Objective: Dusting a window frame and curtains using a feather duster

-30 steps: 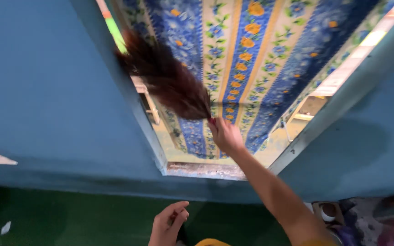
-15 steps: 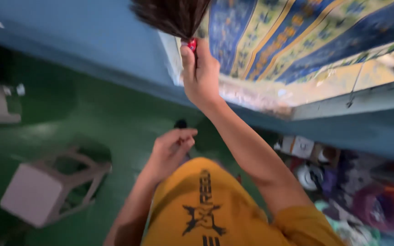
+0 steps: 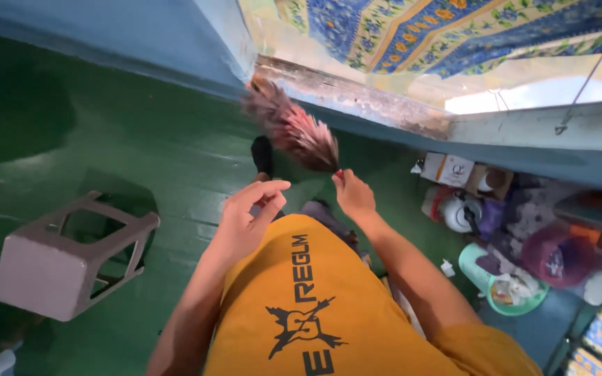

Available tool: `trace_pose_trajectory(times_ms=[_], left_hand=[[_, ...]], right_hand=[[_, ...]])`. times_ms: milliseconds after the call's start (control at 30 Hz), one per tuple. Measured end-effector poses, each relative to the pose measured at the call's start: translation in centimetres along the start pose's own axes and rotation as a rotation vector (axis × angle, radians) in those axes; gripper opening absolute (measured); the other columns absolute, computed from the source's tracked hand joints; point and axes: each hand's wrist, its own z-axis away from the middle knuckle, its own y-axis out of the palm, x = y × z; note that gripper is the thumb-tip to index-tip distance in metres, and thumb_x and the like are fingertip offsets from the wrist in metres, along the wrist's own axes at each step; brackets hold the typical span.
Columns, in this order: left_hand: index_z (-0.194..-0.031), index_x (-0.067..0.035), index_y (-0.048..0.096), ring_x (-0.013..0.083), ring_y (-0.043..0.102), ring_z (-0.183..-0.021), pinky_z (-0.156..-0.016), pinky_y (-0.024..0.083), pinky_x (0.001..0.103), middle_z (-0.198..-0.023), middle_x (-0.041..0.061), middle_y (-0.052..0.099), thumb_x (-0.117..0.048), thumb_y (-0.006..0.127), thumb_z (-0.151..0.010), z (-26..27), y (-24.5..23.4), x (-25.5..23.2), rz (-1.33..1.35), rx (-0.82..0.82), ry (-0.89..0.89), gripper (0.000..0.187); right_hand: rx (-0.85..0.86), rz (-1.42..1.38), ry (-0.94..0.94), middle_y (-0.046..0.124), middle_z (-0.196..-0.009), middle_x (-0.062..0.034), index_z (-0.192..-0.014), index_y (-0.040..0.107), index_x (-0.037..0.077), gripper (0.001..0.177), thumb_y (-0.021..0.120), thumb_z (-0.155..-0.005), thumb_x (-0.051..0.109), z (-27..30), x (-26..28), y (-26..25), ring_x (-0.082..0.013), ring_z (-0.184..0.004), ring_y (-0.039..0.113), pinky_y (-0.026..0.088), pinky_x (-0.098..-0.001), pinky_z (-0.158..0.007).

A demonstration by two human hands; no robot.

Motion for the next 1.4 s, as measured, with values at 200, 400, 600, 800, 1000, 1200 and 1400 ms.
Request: trace_pose_trajectory(times_ms=[200, 400, 600, 800, 1000, 1200, 1400], left_hand=[[-0.117, -0.006, 0.076, 0.0219, 0.066, -0.071, -0.068, 0.057, 0.033, -0.080, 0.008, 0.069, -0.008, 0.067, -0.099, -2.5, 0.4, -0.8, 0.023, 0.090, 0.058, 0.020], [-0.118, -0.007, 0.076, 0.0221, 0.067, -0.072, -0.069, 0.057, 0.033, -0.082, 0.008, 0.071, -0.008, 0.067, -0.098, -2.6, 1.5, -1.0, -0.007, 0.161, 0.056, 0.022], [-0.119, -0.009, 0.076, 0.0211, 0.069, -0.076, -0.072, 0.058, 0.034, -0.086, 0.008, 0.073, -0.008, 0.068, -0.097, -1.3, 4.3, -1.0, -0.046, 0.224, 0.010, 0.023], [-0.119, -0.010, 0.077, 0.0228, 0.071, -0.079, -0.075, 0.059, 0.035, -0.087, 0.009, 0.074, -0.006, 0.069, -0.095, 1.1, 7.6, -1.1, -0.041, 0.276, -0.026, 0.025], [-0.120, -0.011, 0.076, 0.0253, 0.073, -0.085, -0.081, 0.060, 0.038, -0.090, 0.010, 0.076, -0.008, 0.070, -0.095, 3.5, 10.9, -1.3, -0.086, 0.344, -0.058, 0.027], [-0.121, -0.010, 0.076, 0.0277, 0.074, -0.085, -0.079, 0.061, 0.040, -0.092, 0.012, 0.076, -0.006, 0.069, -0.095, 5.4, 13.8, -2.5, -0.108, 0.421, -0.052, 0.027], [-0.119, -0.010, 0.076, 0.0272, 0.073, -0.083, -0.076, 0.062, 0.040, -0.089, 0.012, 0.074, -0.005, 0.070, -0.093, 6.9, 13.5, -2.3, -0.158, 0.427, -0.017, 0.027]], right_hand=[[-0.004, -0.008, 0.040, 0.071, -0.099, -0.0165, -0.108, 0.054, 0.014, 0.045, 0.037, -0.110, 0.056, -0.7, 1.8, -2.5, -0.0484, -0.093, 0.072, 0.058, -0.0581, -0.081], [0.008, -0.073, 0.215, 0.070, -0.100, -0.0194, -0.108, 0.054, 0.013, 0.046, 0.034, -0.110, 0.055, 1.5, 0.0, -3.4, -0.0499, -0.097, 0.071, 0.057, -0.0587, -0.084], [-0.144, -0.364, 0.425, 0.070, -0.101, -0.0320, -0.111, 0.058, 0.003, 0.048, 0.035, -0.111, 0.045, 6.8, -5.3, -2.5, -0.0575, -0.101, 0.067, 0.055, -0.0629, -0.086], [-0.263, -0.493, 0.550, 0.070, -0.106, -0.0343, -0.110, 0.062, 0.000, 0.049, 0.041, -0.110, 0.045, 10.4, -11.4, 0.1, -0.0553, -0.109, 0.065, 0.052, -0.0632, -0.094], [-0.337, -0.562, 0.550, 0.071, -0.108, -0.0335, -0.109, 0.066, -0.002, 0.051, 0.044, -0.109, 0.044, 12.9, -13.3, -0.8, -0.0538, -0.111, 0.064, 0.050, -0.0626, -0.096], [-0.394, -0.628, 0.563, 0.073, -0.105, -0.0276, -0.105, 0.069, 0.000, 0.052, 0.045, -0.107, 0.047, 14.4, -13.2, -2.3, -0.0482, -0.109, 0.066, 0.051, -0.0589, -0.096], [-0.354, -0.617, 0.523, 0.073, -0.104, -0.0249, -0.102, 0.069, 0.003, 0.054, 0.048, -0.106, 0.052, 12.4, -15.4, 1.4, -0.0463, -0.110, 0.066, 0.052, -0.0576, -0.095]])
